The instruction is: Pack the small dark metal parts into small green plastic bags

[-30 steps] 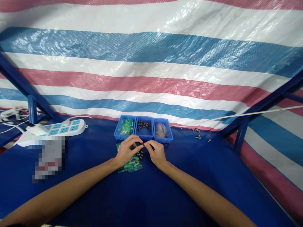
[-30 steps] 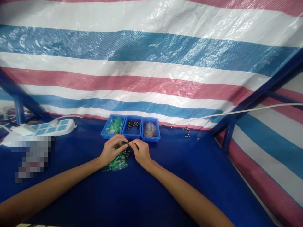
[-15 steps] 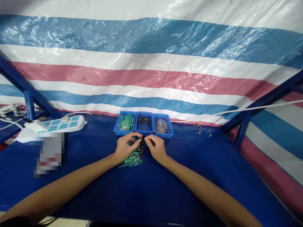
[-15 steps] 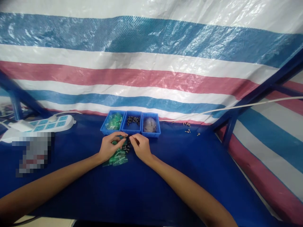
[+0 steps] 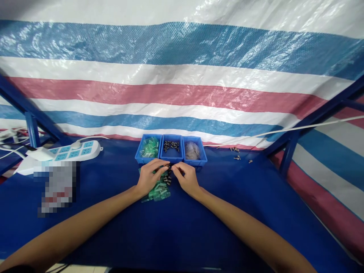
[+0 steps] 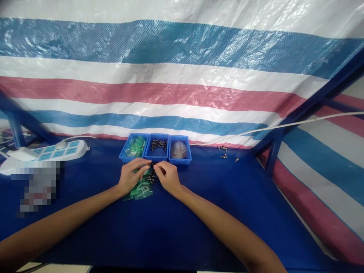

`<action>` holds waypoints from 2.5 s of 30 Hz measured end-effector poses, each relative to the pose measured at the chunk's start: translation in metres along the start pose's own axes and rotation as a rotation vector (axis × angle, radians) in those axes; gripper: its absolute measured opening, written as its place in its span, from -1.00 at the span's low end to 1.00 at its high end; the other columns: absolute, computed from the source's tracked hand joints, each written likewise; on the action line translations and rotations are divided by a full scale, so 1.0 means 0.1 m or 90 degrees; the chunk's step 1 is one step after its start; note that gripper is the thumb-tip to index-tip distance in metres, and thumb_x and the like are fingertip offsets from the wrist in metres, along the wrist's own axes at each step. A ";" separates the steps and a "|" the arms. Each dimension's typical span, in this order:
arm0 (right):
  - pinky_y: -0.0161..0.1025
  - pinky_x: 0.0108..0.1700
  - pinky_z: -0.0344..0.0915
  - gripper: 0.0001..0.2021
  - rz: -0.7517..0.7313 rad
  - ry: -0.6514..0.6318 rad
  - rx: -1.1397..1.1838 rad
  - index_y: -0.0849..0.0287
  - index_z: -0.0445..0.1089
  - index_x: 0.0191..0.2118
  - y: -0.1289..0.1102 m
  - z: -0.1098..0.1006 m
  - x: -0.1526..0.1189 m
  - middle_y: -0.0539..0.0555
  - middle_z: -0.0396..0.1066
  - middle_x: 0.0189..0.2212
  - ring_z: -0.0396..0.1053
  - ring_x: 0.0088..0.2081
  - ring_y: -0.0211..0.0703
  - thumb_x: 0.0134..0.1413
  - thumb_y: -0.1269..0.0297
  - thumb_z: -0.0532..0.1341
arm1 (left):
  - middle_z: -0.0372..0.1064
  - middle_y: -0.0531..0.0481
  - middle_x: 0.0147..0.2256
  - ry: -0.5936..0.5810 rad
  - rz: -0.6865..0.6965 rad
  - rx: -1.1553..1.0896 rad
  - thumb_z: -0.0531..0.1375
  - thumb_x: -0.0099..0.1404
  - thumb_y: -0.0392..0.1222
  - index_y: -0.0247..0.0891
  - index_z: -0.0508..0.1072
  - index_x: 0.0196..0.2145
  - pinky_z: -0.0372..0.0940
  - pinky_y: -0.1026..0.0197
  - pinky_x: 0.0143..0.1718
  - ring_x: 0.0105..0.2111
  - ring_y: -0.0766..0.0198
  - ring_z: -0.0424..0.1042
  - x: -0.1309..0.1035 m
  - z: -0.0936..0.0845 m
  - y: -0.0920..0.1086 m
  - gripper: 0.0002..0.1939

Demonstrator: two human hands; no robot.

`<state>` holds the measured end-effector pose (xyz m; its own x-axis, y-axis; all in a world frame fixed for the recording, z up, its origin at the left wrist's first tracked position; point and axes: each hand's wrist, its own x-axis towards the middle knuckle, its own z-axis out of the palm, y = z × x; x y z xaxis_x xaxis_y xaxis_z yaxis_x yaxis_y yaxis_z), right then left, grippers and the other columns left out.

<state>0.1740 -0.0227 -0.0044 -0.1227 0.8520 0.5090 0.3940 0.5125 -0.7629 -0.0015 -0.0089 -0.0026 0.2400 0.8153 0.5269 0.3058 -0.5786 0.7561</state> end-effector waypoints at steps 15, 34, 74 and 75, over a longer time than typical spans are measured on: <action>-0.33 -0.44 0.21 -0.84 -0.077 0.000 0.029 0.19 0.44 -0.20 0.08 0.05 -0.03 -0.04 0.24 -0.56 0.21 -0.53 -0.29 0.15 0.26 0.18 | 0.15 0.21 -0.67 -0.023 -0.067 -0.087 0.14 0.31 -0.16 -0.27 0.34 -0.31 0.08 0.40 -0.66 -0.73 0.48 0.15 -0.04 0.03 -0.05 -0.88; -0.32 -0.42 0.24 -0.79 -0.034 0.034 0.015 0.19 0.47 -0.21 0.04 0.01 -0.03 0.01 0.36 -0.52 0.27 -0.52 -0.28 0.18 0.22 0.14 | 0.38 0.02 -0.34 -0.037 -0.010 0.010 0.16 0.29 -0.14 -0.26 0.39 -0.21 0.23 0.39 -0.57 -0.64 0.50 0.24 0.03 0.01 0.04 -0.84; -0.33 -0.44 0.24 -0.81 -0.052 0.015 0.014 0.18 0.45 -0.23 0.03 0.03 -0.03 -0.01 0.34 -0.56 0.25 -0.55 -0.29 0.16 0.22 0.15 | 0.39 0.03 -0.33 0.012 -0.038 -0.045 0.17 0.28 -0.10 -0.24 0.35 -0.13 0.18 0.42 -0.66 -0.68 0.53 0.23 -0.02 0.02 -0.01 -0.76; -0.32 -0.43 0.25 -0.81 -0.051 0.009 0.014 0.18 0.45 -0.23 0.03 0.03 -0.03 -0.01 0.34 -0.55 0.25 -0.55 -0.28 0.15 0.20 0.15 | 0.40 0.03 -0.32 0.011 -0.036 -0.045 0.18 0.27 -0.10 -0.25 0.36 -0.14 0.20 0.42 -0.65 -0.69 0.54 0.22 -0.02 0.02 -0.01 -0.75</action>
<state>0.1731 -0.0230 -0.0095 -0.1398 0.8065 0.5745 0.3635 0.5815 -0.7278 -0.0006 -0.0095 -0.0053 0.2077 0.8469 0.4896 0.2523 -0.5299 0.8096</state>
